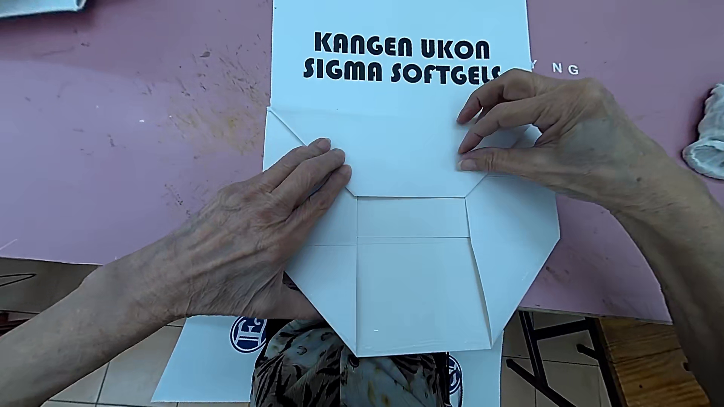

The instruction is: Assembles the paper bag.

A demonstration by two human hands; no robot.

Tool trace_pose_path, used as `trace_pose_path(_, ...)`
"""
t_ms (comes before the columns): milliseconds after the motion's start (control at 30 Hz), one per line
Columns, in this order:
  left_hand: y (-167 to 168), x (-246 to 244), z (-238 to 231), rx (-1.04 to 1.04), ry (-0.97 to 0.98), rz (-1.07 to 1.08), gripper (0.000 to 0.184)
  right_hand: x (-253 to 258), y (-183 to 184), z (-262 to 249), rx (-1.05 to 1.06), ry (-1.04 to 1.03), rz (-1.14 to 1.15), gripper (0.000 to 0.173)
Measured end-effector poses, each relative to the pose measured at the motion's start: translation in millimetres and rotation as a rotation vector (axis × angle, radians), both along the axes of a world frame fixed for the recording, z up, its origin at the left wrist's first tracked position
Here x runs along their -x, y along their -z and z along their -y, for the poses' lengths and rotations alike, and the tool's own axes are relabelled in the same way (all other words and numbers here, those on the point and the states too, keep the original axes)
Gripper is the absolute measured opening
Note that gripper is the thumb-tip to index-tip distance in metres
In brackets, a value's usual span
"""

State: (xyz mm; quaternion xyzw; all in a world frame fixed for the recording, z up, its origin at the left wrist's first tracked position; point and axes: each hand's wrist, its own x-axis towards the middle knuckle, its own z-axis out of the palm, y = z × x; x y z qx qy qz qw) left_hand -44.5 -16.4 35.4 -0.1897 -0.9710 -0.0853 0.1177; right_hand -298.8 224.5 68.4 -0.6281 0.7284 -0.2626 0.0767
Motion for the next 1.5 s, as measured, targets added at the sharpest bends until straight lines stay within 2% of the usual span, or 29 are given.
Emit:
trace_pose_path(233,-5,-8,-5,-0.141,-0.001,0.018,0.104,-12,2,-7,-0.017,-0.058,0.082,0.018)
trace_pose_path(300,-7,-2,-8,-0.174,-0.048,-0.016,0.100,-8,-3,-3,-0.046,-0.081,0.066,0.015)
trace_pose_path(333,-8,0,-10,-0.188,-0.077,-0.037,0.099,-5,-7,-2,-0.065,-0.086,0.079,0.020)
trace_pose_path(467,-15,12,-17,-0.226,-0.222,-0.062,0.099,12,-21,-4,-0.208,-0.034,0.282,0.056)
trace_pose_path(533,-20,19,-20,-0.252,-0.290,-0.070,0.098,20,-23,-11,-0.213,-0.175,0.304,0.074)
trace_pose_path(600,-22,24,-23,-0.274,-0.345,-0.075,0.097,12,-30,-14,-0.215,-0.210,0.285,0.090)
trace_pose_path(633,-23,26,-25,-0.277,-0.371,-0.075,0.097,6,-33,-14,-0.228,-0.182,0.245,0.090)
trace_pose_path(767,-22,34,-33,-0.266,-0.445,-0.118,0.098,-4,-28,-2,-0.219,-0.026,0.059,0.056)
trace_pose_path(867,-21,38,-38,-0.253,-0.462,-0.153,0.096,1,-22,14,-0.250,0.053,0.074,0.050)
trace_pose_path(933,-23,36,-45,-0.232,-0.476,-0.140,0.085,1,-25,24,-0.306,0.111,0.129,0.050)
trace_pose_path(1033,-18,34,-69,-0.236,-0.453,-0.128,0.051,-2,-23,36,-0.331,0.159,0.142,0.050)
trace_pose_path(1100,-5,38,-91,-0.212,-0.390,-0.152,0.040,-4,-20,40,-0.298,0.177,0.119,0.050)
trace_pose_path(1167,10,49,-109,-0.197,-0.365,-0.144,0.045,-7,-16,38,-0.269,0.201,0.112,0.052)
trace_pose_path(1300,26,72,-130,-0.153,-0.445,-0.130,0.067,-13,-10,24,-0.147,0.183,0.160,0.049)
trace_pose_path(1400,31,74,-132,-0.138,-0.460,-0.149,0.067,3,-13,1,-0.021,0.112,0.166,0.032)
trace_pose_path(1433,31,74,-132,-0.134,-0.464,-0.148,0.067,10,-19,-11,-0.001,0.203,0.072,0.026)
trace_pose_path(1500,31,75,-132,-0.133,-0.468,-0.136,0.067,22,-35,-39,-0.103,0.586,-0.179,0.029)
